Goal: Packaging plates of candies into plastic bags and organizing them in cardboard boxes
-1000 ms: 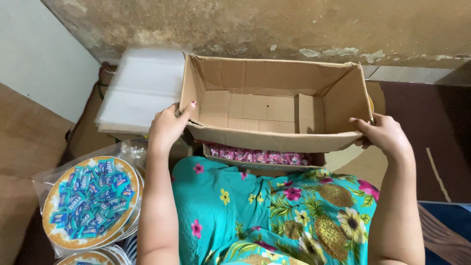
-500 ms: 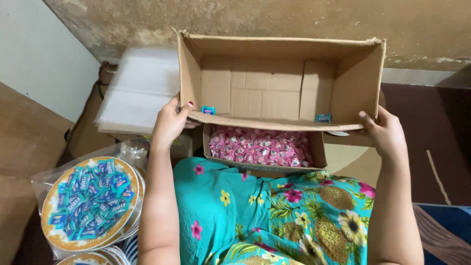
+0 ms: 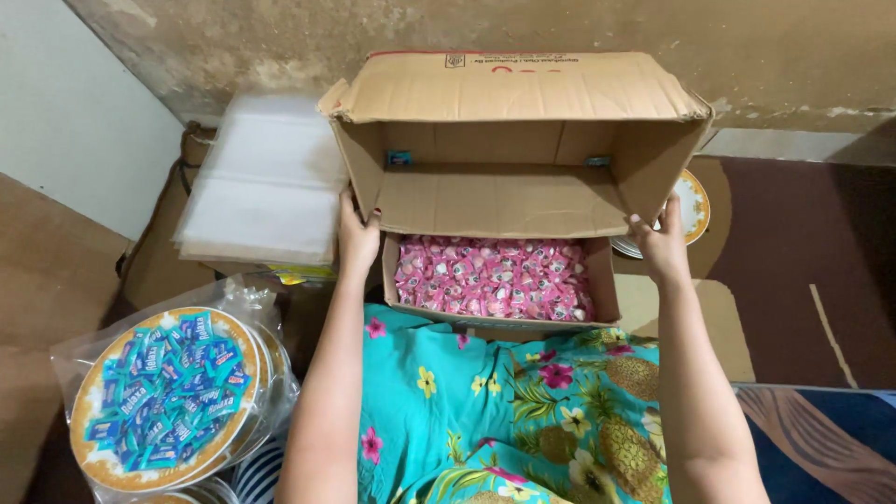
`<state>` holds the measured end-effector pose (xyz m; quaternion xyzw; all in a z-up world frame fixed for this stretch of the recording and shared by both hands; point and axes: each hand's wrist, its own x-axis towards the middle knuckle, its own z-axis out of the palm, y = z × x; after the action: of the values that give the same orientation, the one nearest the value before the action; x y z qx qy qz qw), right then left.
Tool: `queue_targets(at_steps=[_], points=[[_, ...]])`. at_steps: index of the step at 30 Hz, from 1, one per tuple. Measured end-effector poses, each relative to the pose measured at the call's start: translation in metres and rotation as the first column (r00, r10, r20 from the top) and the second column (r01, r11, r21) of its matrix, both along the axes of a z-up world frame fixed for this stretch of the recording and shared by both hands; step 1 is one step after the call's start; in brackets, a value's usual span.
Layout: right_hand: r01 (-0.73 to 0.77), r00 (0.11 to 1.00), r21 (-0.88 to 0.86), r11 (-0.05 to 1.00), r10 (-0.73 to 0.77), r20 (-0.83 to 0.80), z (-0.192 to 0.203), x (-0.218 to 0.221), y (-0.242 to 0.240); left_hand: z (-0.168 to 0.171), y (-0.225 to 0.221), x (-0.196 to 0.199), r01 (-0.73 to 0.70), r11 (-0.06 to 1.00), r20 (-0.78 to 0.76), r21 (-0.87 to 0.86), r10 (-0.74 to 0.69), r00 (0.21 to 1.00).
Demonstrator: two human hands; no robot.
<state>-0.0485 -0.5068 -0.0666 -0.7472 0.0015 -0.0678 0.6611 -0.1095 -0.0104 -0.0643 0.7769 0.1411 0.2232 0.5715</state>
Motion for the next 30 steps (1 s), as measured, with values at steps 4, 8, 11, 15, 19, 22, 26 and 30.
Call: queue_targets(at_steps=[4,8,11,15,19,22,26,30], points=[[0.008,1.000,-0.019,1.000,-0.008,0.015,-0.016,0.002,-0.008,-0.002,-0.005,-0.002,0.003,1.000,-0.052,-0.010,-0.004,0.999],[0.025,1.000,0.017,1.000,-0.026,0.012,-0.017,-0.004,-0.004,0.007,-0.006,-0.009,0.007,1.000,-0.135,0.010,-0.005,0.991],[0.040,0.999,-0.015,0.999,-0.040,0.009,-0.014,-0.010,-0.005,0.015,-0.010,-0.017,0.017,1.000,-0.193,0.007,-0.016,0.981],[0.057,0.998,-0.066,0.996,-0.057,-0.004,0.010,-0.026,0.008,-0.026,0.008,-0.005,-0.014,1.000,-0.299,-0.006,0.011,0.954],[0.093,0.995,-0.191,0.977,-0.083,0.059,-0.064,0.006,-0.024,-0.048,0.019,0.008,-0.034,0.999,-0.366,-0.008,0.029,0.930],[0.097,0.995,-0.248,0.964,-0.104,-0.014,-0.065,-0.001,-0.025,-0.024,0.007,-0.009,-0.032,0.999,-0.367,0.017,0.036,0.930],[0.368,0.919,-0.341,0.865,-0.395,-0.011,-0.057,-0.024,-0.012,-0.029,-0.004,-0.026,-0.240,0.956,0.037,0.168,0.238,0.971],[0.532,0.845,-0.298,0.792,-0.479,0.237,-0.075,-0.045,0.007,-0.052,-0.022,-0.030,-0.425,0.731,0.531,0.533,0.102,0.841]])
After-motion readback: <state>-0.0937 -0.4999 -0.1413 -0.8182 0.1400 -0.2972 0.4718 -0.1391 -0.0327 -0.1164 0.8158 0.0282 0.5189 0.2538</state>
